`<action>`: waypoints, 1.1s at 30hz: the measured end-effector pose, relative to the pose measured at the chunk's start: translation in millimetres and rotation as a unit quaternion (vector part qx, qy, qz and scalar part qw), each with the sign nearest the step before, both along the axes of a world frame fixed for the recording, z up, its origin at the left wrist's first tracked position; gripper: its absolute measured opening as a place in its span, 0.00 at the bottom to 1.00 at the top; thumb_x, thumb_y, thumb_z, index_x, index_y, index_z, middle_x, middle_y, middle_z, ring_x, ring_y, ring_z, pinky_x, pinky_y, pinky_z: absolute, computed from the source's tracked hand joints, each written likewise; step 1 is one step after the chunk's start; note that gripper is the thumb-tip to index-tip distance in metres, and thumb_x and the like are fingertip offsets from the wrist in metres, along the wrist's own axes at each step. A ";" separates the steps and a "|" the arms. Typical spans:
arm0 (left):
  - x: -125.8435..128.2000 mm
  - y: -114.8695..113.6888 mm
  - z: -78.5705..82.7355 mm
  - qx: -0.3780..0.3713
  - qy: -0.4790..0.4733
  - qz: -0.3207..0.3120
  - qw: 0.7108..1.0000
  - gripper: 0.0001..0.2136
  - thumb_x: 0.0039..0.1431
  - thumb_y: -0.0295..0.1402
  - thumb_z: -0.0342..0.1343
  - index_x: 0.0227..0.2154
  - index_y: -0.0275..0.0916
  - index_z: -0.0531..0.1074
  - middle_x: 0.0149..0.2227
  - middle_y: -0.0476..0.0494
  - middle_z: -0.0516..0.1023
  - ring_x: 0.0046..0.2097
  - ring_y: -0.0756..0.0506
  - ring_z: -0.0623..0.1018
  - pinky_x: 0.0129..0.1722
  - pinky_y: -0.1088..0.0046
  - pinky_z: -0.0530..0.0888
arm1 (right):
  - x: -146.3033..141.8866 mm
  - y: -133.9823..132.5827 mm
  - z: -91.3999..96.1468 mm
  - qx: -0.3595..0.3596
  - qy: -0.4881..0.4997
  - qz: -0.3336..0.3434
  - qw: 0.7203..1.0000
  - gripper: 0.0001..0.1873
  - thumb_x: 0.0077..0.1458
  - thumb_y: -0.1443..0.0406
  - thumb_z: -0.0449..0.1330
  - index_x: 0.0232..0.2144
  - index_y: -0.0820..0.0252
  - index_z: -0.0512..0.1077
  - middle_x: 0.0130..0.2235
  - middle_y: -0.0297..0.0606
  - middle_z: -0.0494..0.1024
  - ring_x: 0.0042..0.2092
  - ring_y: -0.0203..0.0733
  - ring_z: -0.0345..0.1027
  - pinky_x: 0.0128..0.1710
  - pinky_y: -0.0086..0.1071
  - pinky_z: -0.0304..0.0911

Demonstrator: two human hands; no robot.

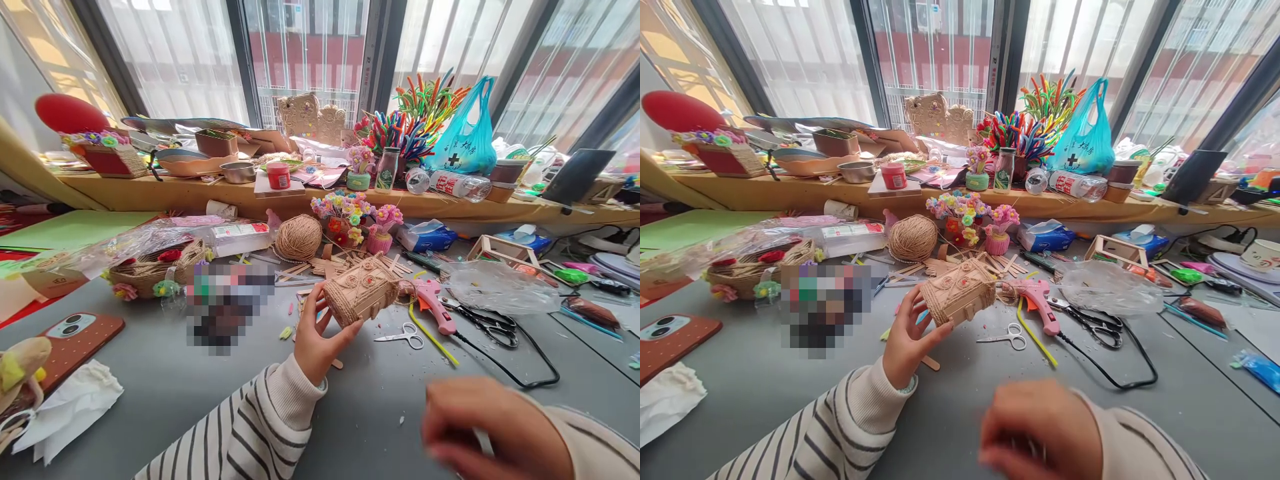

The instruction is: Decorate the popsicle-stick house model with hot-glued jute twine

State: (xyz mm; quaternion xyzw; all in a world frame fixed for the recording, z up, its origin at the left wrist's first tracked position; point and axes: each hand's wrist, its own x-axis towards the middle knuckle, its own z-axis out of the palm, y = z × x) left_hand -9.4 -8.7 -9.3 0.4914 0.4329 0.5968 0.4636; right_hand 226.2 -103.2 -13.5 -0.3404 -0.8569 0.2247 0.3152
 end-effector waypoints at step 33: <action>6.4 0.7 -5.4 -0.022 0.053 -0.082 0.995 0.35 0.36 0.36 0.68 0.51 0.46 0.62 0.54 0.40 0.66 0.54 0.39 0.67 0.50 0.60 0.70 | -14.8 94.2 18.3 0.060 0.216 -0.320 0.920 0.11 0.55 0.56 0.56 0.29 0.57 0.68 0.28 0.35 0.69 0.30 0.36 0.63 0.26 0.31 0.58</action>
